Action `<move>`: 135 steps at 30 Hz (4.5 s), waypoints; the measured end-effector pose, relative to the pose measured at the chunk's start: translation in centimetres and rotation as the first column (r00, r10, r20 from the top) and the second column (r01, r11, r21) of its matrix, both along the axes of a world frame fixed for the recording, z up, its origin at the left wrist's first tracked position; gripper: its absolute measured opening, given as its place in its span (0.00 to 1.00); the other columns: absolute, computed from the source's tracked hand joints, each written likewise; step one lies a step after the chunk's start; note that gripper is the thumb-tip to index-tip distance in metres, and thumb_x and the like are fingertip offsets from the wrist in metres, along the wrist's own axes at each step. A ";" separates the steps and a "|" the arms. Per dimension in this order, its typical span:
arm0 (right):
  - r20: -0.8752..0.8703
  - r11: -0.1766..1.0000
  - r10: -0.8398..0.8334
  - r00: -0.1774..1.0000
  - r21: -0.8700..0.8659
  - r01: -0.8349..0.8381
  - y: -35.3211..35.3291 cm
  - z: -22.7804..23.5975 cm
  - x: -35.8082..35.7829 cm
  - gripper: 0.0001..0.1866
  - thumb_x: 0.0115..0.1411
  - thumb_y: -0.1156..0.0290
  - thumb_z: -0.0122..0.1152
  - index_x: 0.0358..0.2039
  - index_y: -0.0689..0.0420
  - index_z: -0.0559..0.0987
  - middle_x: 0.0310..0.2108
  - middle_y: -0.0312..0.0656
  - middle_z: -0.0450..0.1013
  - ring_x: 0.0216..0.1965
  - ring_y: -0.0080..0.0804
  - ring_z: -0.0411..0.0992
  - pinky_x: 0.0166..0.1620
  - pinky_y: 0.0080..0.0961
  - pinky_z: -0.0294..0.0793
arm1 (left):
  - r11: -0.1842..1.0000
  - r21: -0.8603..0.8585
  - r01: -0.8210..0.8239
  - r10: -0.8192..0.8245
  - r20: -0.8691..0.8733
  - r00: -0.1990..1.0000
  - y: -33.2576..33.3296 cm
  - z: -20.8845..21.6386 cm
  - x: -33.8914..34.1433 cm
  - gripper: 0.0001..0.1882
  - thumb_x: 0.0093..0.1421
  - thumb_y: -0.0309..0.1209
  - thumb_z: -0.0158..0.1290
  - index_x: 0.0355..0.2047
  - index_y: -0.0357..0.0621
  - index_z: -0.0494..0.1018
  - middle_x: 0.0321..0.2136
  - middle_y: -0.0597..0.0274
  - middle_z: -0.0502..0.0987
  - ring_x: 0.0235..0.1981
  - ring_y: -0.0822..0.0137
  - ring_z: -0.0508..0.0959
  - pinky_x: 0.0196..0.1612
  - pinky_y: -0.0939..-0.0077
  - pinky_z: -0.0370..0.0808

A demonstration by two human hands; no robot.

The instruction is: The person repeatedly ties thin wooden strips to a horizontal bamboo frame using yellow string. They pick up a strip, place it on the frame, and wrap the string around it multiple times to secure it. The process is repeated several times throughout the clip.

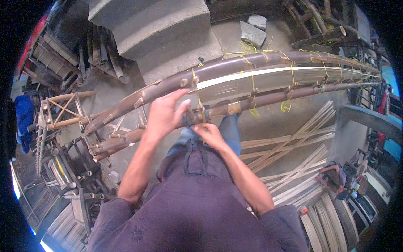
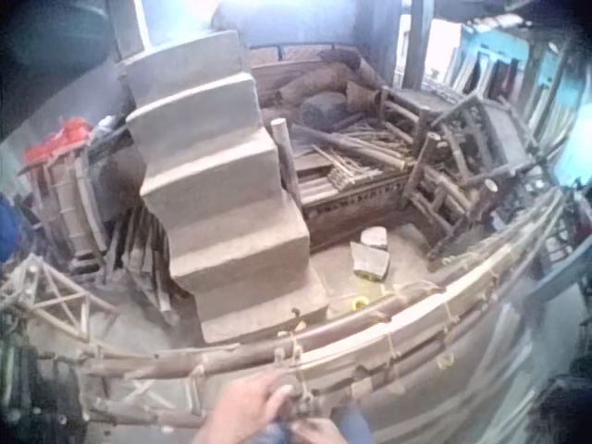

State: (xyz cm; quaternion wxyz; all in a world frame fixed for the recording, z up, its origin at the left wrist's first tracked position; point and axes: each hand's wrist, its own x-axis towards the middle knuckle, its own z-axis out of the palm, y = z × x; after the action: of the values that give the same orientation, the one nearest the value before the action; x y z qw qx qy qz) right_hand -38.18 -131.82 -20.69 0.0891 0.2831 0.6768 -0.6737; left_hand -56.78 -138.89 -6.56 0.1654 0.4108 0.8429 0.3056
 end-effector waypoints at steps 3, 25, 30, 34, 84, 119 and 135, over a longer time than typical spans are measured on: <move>-0.085 0.953 0.104 0.991 0.293 -0.075 2.2 13.1 -0.1 0.11 0.62 0.69 0.51 0.33 0.60 0.79 0.32 0.46 0.75 0.39 0.42 0.72 0.45 0.31 0.69 | 0.999 -0.043 0.030 -0.028 0.056 0.998 0.6 -2.1 -0.3 0.13 0.59 0.33 0.52 0.43 0.43 0.77 0.36 0.47 0.79 0.39 0.50 0.79 0.44 0.58 0.75; 0.108 0.622 0.351 0.930 0.716 -0.318 12.1 13.5 -26.7 0.23 0.62 0.50 0.51 0.41 0.58 0.80 0.30 0.47 0.77 0.50 0.41 0.72 0.50 0.39 0.72 | 0.988 -0.156 -0.003 -0.005 -0.052 0.999 2.3 -2.7 -0.1 0.08 0.59 0.31 0.51 0.31 0.40 0.76 0.25 0.46 0.77 0.29 0.48 0.78 0.32 0.57 0.74; -0.375 0.958 0.170 0.911 0.281 -0.063 11.0 6.9 -24.9 0.24 0.64 0.51 0.47 0.27 0.61 0.75 0.21 0.38 0.71 0.24 0.33 0.72 0.31 0.35 0.71 | 0.996 0.033 -0.079 0.079 0.024 0.997 1.7 -3.6 0.0 0.08 0.59 0.33 0.51 0.30 0.43 0.75 0.25 0.46 0.77 0.29 0.46 0.78 0.30 0.54 0.74; -0.477 0.878 0.401 0.782 0.444 -0.179 3.8 16.7 -10.0 0.15 0.65 0.63 0.46 0.25 0.60 0.72 0.18 0.43 0.69 0.22 0.40 0.71 0.31 0.37 0.70 | 0.987 -0.130 -0.098 0.095 -0.028 0.995 0.9 -5.1 0.2 0.09 0.60 0.34 0.51 0.32 0.42 0.77 0.26 0.49 0.78 0.30 0.48 0.79 0.31 0.60 0.75; 0.770 0.629 -0.625 -0.126 0.592 0.504 19.8 -69.8 76.0 0.21 0.53 0.53 0.63 0.35 0.59 0.78 0.31 0.53 0.76 0.35 0.49 0.76 0.38 0.45 0.75 | 0.500 -0.633 0.591 -0.809 -0.585 0.059 53.2 -26.9 41.1 0.29 0.66 0.48 0.42 0.58 0.39 0.60 0.56 0.45 0.62 0.59 0.46 0.60 0.60 0.51 0.60; -0.629 -0.216 -0.749 0.208 0.529 0.821 22.1 6.8 32.7 0.09 0.54 0.70 0.59 0.35 0.59 0.78 0.32 0.47 0.75 0.35 0.43 0.74 0.38 0.36 0.73 | 0.792 0.351 0.500 -0.592 0.239 0.770 35.5 2.9 26.8 0.12 0.64 0.32 0.48 0.41 0.36 0.74 0.19 0.58 0.74 0.19 0.70 0.77 0.20 0.74 0.73; 0.693 0.289 -0.718 0.060 0.218 0.932 3.9 -19.8 44.3 0.17 0.59 0.61 0.48 0.43 0.53 0.80 0.42 0.50 0.75 0.45 0.48 0.74 0.48 0.42 0.72 | 0.898 -0.331 0.291 -0.362 -0.177 0.915 21.2 2.5 7.4 0.19 0.62 0.41 0.47 0.47 0.42 0.75 0.42 0.44 0.75 0.47 0.47 0.74 0.50 0.62 0.71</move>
State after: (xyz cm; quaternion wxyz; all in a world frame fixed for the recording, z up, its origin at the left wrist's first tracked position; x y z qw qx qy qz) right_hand 6.08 -127.96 -40.52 -0.0355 0.8284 0.1886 -0.5263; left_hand -49.36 -117.67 -4.06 0.1741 0.5505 0.8112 0.0924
